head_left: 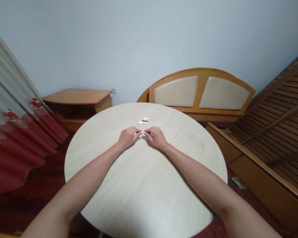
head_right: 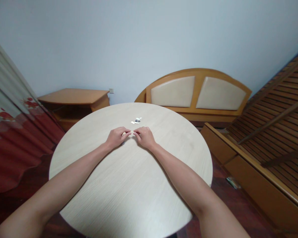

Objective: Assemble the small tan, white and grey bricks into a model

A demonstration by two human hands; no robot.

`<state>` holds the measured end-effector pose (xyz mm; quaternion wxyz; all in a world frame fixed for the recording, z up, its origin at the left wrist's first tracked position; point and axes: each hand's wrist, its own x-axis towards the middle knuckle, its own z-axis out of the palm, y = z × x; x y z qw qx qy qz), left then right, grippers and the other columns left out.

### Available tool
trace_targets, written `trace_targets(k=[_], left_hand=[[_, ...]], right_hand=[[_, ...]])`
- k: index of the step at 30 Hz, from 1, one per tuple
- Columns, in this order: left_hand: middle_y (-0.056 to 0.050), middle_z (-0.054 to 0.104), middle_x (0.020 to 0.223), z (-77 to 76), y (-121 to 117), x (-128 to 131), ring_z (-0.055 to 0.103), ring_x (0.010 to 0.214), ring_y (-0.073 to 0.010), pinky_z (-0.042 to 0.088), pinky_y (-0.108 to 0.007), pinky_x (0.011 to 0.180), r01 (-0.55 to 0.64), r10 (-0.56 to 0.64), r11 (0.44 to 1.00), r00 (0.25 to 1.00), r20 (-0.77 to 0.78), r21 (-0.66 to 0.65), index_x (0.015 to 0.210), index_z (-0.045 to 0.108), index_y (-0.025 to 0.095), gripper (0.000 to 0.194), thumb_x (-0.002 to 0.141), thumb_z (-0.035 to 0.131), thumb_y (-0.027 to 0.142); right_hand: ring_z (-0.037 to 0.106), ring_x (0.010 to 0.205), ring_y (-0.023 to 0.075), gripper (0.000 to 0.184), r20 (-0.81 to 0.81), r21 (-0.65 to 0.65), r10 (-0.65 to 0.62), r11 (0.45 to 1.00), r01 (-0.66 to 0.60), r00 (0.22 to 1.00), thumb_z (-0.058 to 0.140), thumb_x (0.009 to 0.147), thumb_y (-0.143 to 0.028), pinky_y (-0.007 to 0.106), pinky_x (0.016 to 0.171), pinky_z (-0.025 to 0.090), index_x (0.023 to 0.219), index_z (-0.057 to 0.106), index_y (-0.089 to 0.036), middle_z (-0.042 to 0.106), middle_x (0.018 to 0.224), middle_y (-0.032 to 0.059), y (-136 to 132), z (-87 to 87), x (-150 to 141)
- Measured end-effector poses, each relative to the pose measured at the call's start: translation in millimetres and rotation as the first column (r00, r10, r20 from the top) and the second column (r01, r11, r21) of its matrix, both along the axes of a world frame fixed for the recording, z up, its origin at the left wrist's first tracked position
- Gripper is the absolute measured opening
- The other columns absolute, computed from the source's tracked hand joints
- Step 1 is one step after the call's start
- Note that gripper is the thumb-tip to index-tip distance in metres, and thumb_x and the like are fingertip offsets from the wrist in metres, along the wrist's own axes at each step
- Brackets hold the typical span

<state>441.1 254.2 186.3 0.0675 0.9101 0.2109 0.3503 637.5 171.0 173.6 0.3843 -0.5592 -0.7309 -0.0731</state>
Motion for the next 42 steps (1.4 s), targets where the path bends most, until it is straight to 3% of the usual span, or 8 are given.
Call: trace_targets(k=[42], left_hand=[[-0.006, 0.079, 0.096, -3.4, 3.0, 1.0, 0.071, 0.087, -0.0195, 0.051, -0.03, 0.079, 0.026, -0.028, 0.999, 0.999, 0.03, 0.036, 0.097, 0.077, 0.019, 0.018, 0.098, 0.063, 0.031]], right_hand=[[0.063, 0.085, 0.0212, 0.027, 0.044, -0.021, 0.054, 0.998, -0.053, 0.998, 0.049, 0.103, -0.03, 0.035, 0.083, 0.041, 0.093, 0.071, -0.017, 0.074, 0.089, 0.0078, -2.8, 3.2, -0.6]])
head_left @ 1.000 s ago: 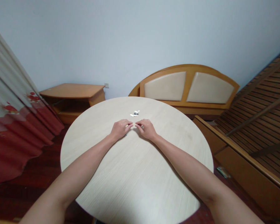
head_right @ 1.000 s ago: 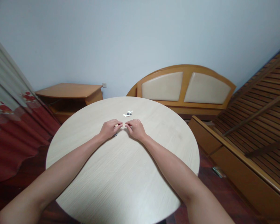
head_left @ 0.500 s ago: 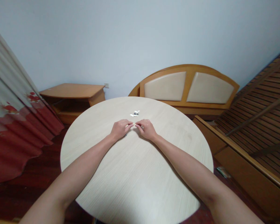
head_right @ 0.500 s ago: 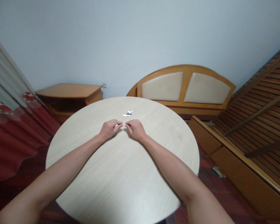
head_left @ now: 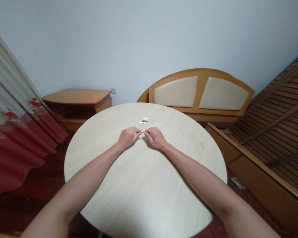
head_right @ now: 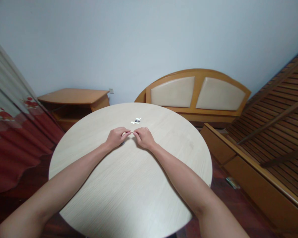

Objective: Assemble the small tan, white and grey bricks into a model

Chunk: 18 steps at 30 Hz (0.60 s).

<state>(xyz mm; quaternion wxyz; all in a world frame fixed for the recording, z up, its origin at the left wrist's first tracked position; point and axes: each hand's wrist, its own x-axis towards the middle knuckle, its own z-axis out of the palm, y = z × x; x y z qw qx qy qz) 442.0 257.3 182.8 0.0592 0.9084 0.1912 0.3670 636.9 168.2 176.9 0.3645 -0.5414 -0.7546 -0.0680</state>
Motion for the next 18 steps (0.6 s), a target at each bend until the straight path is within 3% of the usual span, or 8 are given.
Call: trace_targets(k=[18], left_hand=[[-0.006, 0.078, 0.097, 5.1, -2.1, -1.1, 0.071, 0.09, -0.0181, 0.049, -0.028, 0.078, 0.037, -0.037, 0.999, 0.999, 0.015, -0.015, 0.1, 0.075, 0.02, 0.018, 0.099, 0.061, 0.031]], right_hand=[[0.063, 0.088, 0.0213, 0.029, 0.02, -0.055, -0.014, 0.998, 0.015, 1.0, 0.045, 0.105, -0.03, 0.034, 0.083, 0.039, 0.097, 0.071, -0.018, 0.074, 0.092, 0.0079, 0.9, 1.3, -1.0]])
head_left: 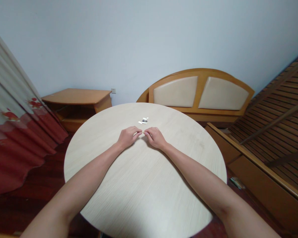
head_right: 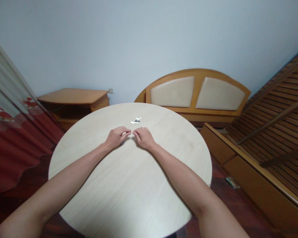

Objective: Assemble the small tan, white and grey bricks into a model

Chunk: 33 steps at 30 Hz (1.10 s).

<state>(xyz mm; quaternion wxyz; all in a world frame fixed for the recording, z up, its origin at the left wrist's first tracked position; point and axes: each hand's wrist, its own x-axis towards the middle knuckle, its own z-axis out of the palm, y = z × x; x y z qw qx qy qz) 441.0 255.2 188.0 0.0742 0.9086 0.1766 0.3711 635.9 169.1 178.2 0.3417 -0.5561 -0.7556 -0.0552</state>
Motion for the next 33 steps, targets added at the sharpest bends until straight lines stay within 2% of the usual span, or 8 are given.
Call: trace_targets(k=[4, 9, 14, 18, 25, 29, 33], left_hand=[[-0.005, 0.077, 0.1, 2.2, 7.7, -6.3, 0.07, 0.092, -0.0184, 0.049, -0.028, 0.08, -0.129, 0.128, 0.99, 0.992, -0.017, -0.054, 0.102, 0.076, 0.02, 0.018, 0.099, 0.06, 0.029], [-0.004, 0.077, 0.105, 2.3, 18.8, -14.9, 0.07, 0.098, -0.0212, 0.049, -0.029, 0.079, -0.321, 0.305, 0.938, 0.944, -0.124, -0.133, 0.103, 0.079, 0.023, 0.019, 0.097, 0.062, 0.028], [-0.004, 0.077, 0.111, 0.5, 23.5, -15.8, 0.069, 0.104, -0.0235, 0.049, -0.03, 0.078, -0.421, 0.37, 0.893, 0.888, -0.273, -0.159, 0.108, 0.079, 0.025, 0.022, 0.096, 0.062, 0.032], [-0.004, 0.076, 0.115, -0.3, 24.1, -14.8, 0.068, 0.107, -0.0242, 0.049, -0.03, 0.079, -0.457, 0.392, 0.875, 0.862, -0.323, -0.159, 0.113, 0.078, 0.027, 0.026, 0.099, 0.057, 0.034], [-0.004, 0.074, 0.121, 3.9, 19.7, -14.7, 0.066, 0.112, -0.0235, 0.05, -0.03, 0.088, -0.466, 0.404, 0.865, 0.867, -0.291, -0.186, 0.114, 0.076, 0.025, 0.028, 0.099, 0.054, 0.032], [-0.004, 0.075, 0.118, 6.4, 16.6, -13.9, 0.067, 0.11, -0.0227, 0.051, -0.03, 0.089, -0.459, 0.405, 0.867, 0.875, -0.265, -0.193, 0.11, 0.077, 0.025, 0.028, 0.1, 0.052, 0.034], [-0.004, 0.076, 0.115, 4.0, 17.5, -13.5, 0.068, 0.106, -0.024, 0.051, -0.031, 0.086, -0.421, 0.378, 0.883, 0.9, -0.219, -0.206, 0.106, 0.077, 0.024, 0.027, 0.099, 0.052, 0.033]], right_hand=[[0.064, 0.092, 0.0219, 0.029, -0.041, 0.009, -0.075, 0.997, 0.075, 0.996, 0.044, 0.104, -0.028, 0.035, 0.086, 0.039, 0.1, 0.071, -0.018, 0.075, 0.098, 0.0086, -1.1, 1.6, 0.8], [0.065, 0.095, 0.0224, 0.03, -0.047, -0.001, -0.108, 0.994, 0.109, 0.993, 0.043, 0.104, -0.028, 0.035, 0.088, 0.039, 0.1, 0.071, -0.018, 0.076, 0.101, 0.0088, -1.1, 1.5, 3.3], [0.065, 0.094, 0.0222, 0.031, -0.017, -0.033, -0.123, 0.992, 0.123, 0.992, 0.043, 0.104, -0.028, 0.035, 0.087, 0.04, 0.098, 0.071, -0.018, 0.076, 0.1, 0.0084, -1.0, 1.5, 4.0], [0.065, 0.095, 0.022, 0.033, 0.002, -0.05, -0.139, 0.989, 0.139, 0.99, 0.041, 0.104, -0.029, 0.034, 0.088, 0.04, 0.098, 0.072, -0.018, 0.076, 0.102, 0.0088, -1.3, 2.1, 4.0], [0.064, 0.1, 0.0218, 0.033, 0.037, -0.11, -0.204, 0.972, 0.207, 0.978, 0.041, 0.103, -0.03, 0.034, 0.092, 0.04, 0.105, 0.072, -0.018, 0.075, 0.107, 0.0077, 3.0, 1.9, 7.2], [0.061, 0.111, 0.0239, 0.034, 0.133, -0.211, -0.259, 0.936, 0.283, 0.957, 0.041, 0.103, -0.029, 0.035, 0.094, 0.04, 0.112, 0.072, -0.018, 0.073, 0.119, 0.0104, 19.6, 7.4, 17.1], [0.058, 0.116, 0.0245, 0.033, 0.189, -0.261, -0.197, 0.934, 0.243, 0.962, 0.043, 0.103, -0.031, 0.036, 0.096, 0.04, 0.111, 0.073, -0.02, 0.068, 0.133, 0.009, 48.0, 14.6, 28.5]])
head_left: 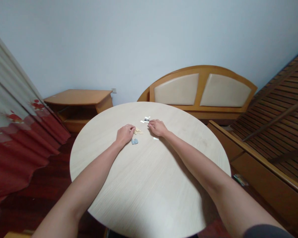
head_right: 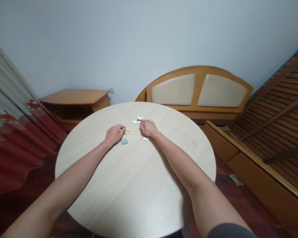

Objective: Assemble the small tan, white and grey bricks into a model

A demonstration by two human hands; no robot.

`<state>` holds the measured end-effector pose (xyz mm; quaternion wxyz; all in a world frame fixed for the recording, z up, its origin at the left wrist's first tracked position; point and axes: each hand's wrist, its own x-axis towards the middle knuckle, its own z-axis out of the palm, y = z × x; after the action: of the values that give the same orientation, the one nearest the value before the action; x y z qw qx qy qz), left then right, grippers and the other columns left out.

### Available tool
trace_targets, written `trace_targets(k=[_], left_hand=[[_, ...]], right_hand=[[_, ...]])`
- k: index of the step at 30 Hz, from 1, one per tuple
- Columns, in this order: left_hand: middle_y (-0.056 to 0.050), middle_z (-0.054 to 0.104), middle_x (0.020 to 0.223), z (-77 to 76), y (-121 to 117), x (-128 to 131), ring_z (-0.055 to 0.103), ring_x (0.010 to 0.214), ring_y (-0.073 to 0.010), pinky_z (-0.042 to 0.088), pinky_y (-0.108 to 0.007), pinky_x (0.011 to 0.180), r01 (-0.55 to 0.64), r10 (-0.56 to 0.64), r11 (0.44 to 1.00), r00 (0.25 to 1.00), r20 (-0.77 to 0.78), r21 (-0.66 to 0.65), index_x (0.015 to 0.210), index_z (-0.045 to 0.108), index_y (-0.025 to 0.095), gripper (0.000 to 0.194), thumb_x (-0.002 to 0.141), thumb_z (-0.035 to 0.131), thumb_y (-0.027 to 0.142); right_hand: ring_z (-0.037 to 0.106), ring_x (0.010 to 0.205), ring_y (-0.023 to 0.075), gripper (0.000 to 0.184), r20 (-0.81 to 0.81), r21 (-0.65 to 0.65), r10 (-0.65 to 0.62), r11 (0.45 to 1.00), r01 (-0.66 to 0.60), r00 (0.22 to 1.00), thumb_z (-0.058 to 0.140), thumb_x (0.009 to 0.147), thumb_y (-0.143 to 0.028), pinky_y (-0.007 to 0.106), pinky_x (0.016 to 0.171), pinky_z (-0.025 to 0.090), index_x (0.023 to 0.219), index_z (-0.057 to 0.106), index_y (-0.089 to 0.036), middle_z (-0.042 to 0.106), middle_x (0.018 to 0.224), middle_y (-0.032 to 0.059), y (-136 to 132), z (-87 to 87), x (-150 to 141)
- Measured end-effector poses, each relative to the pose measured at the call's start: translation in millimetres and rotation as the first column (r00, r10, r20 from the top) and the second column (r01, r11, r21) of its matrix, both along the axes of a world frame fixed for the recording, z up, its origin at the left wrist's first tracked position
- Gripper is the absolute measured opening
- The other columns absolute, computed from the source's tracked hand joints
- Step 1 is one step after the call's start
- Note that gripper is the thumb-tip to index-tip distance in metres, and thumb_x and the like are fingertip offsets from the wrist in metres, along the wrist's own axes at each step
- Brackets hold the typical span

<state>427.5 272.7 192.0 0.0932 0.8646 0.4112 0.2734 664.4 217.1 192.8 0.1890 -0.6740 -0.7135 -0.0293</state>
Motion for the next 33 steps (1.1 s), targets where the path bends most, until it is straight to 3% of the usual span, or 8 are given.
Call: trace_targets(k=[4, 8, 12, 16, 24, 27, 31, 33], left_hand=[[-0.005, 0.077, 0.112, -3.2, 2.1, -1.1, 0.069, 0.103, -0.0253, 0.052, -0.033, 0.082, 0.018, -0.019, 1.0, 0.999, 0.038, 0.025, 0.102, 0.077, 0.023, 0.025, 0.098, 0.054, 0.032], [-0.005, 0.078, 0.108, -3.6, 2.6, -1.8, 0.069, 0.098, -0.024, 0.051, -0.031, 0.078, 0.022, -0.025, 0.998, 0.998, 0.054, 0.058, 0.099, 0.077, 0.023, 0.024, 0.098, 0.054, 0.031], [-0.005, 0.078, 0.108, -4.4, 3.5, -1.3, 0.069, 0.099, -0.0241, 0.051, -0.031, 0.078, 0.022, -0.024, 0.998, 0.999, 0.044, 0.057, 0.099, 0.077, 0.023, 0.025, 0.098, 0.054, 0.031], [-0.005, 0.077, 0.108, -5.0, 3.7, -0.6, 0.069, 0.1, -0.0235, 0.051, -0.031, 0.079, 0.03, -0.032, 0.998, 0.999, 0.041, 0.047, 0.1, 0.077, 0.023, 0.026, 0.099, 0.052, 0.032], [-0.005, 0.078, 0.107, -1.9, -0.3, 1.1, 0.069, 0.097, -0.0232, 0.051, -0.03, 0.078, 0.042, -0.044, 0.998, 0.999, 0.032, 0.053, 0.098, 0.077, 0.023, 0.026, 0.098, 0.052, 0.031], [-0.006, 0.078, 0.108, -0.4, -5.5, 2.8, 0.069, 0.099, -0.0232, 0.051, -0.031, 0.08, 0.076, -0.078, 0.996, 0.996, 0.044, 0.046, 0.1, 0.077, 0.022, 0.026, 0.098, 0.053, 0.031], [-0.005, 0.077, 0.108, 1.3, -15.5, 6.9, 0.07, 0.097, -0.0214, 0.051, -0.03, 0.084, 0.193, -0.197, 0.979, 0.978, 0.065, 0.062, 0.111, 0.075, 0.023, 0.024, 0.097, 0.057, 0.032], [-0.005, 0.077, 0.106, 1.7, -20.1, 9.0, 0.07, 0.093, -0.0199, 0.051, -0.03, 0.083, 0.258, -0.262, 0.964, 0.964, 0.048, 0.069, 0.119, 0.073, 0.023, 0.028, 0.096, 0.06, 0.033]], right_hand=[[0.06, 0.108, 0.0223, 0.029, 0.01, 0.007, 0.093, 0.996, -0.093, 0.996, 0.048, 0.101, -0.033, 0.033, 0.094, 0.042, 0.106, 0.074, -0.02, 0.072, 0.123, 0.0083, 23.2, 1.8, 5.9], [0.063, 0.097, 0.0223, 0.032, 0.062, -0.033, 0.063, 0.998, -0.061, 0.996, 0.046, 0.102, -0.032, 0.031, 0.087, 0.043, 0.095, 0.074, -0.02, 0.076, 0.108, 0.0097, 27.7, 0.8, 13.0], [0.066, 0.091, 0.0229, 0.038, 0.093, -0.068, -0.102, 0.992, 0.108, 0.99, 0.043, 0.102, -0.03, 0.031, 0.08, 0.042, 0.09, 0.076, -0.016, 0.077, 0.103, 0.0146, 17.4, 1.0, 29.9], [0.069, 0.092, 0.0258, 0.036, 0.021, -0.06, -0.292, 0.954, 0.292, 0.956, 0.046, 0.1, -0.028, 0.033, 0.079, 0.043, 0.093, 0.079, -0.014, 0.077, 0.102, 0.0175, -2.8, -4.0, 53.9], [0.07, 0.09, 0.0257, 0.018, -0.253, 0.057, -0.447, 0.879, 0.474, 0.858, 0.061, 0.088, -0.016, 0.034, 0.081, 0.049, 0.097, 0.076, -0.017, 0.078, 0.099, 0.0116, -41.3, -22.7, 75.6], [0.068, 0.088, 0.023, 0.02, -0.333, 0.17, -0.296, 0.915, 0.366, 0.895, 0.059, 0.088, -0.015, 0.035, 0.083, 0.051, 0.101, 0.073, -0.016, 0.076, 0.099, 0.0104, -44.0, -18.3, 61.4], [0.067, 0.084, 0.0195, 0.017, -0.357, 0.299, 0.083, 0.954, 0.029, 0.93, 0.06, 0.089, -0.017, 0.034, 0.083, 0.051, 0.103, 0.071, -0.018, 0.075, 0.097, 0.0075, -44.7, -10.4, 22.3], [0.066, 0.082, 0.0191, 0.015, -0.33, 0.306, 0.199, 0.947, -0.095, 0.923, 0.061, 0.09, -0.019, 0.034, 0.083, 0.051, 0.102, 0.07, -0.019, 0.074, 0.095, 0.0071, -45.7, -9.0, 2.1]])
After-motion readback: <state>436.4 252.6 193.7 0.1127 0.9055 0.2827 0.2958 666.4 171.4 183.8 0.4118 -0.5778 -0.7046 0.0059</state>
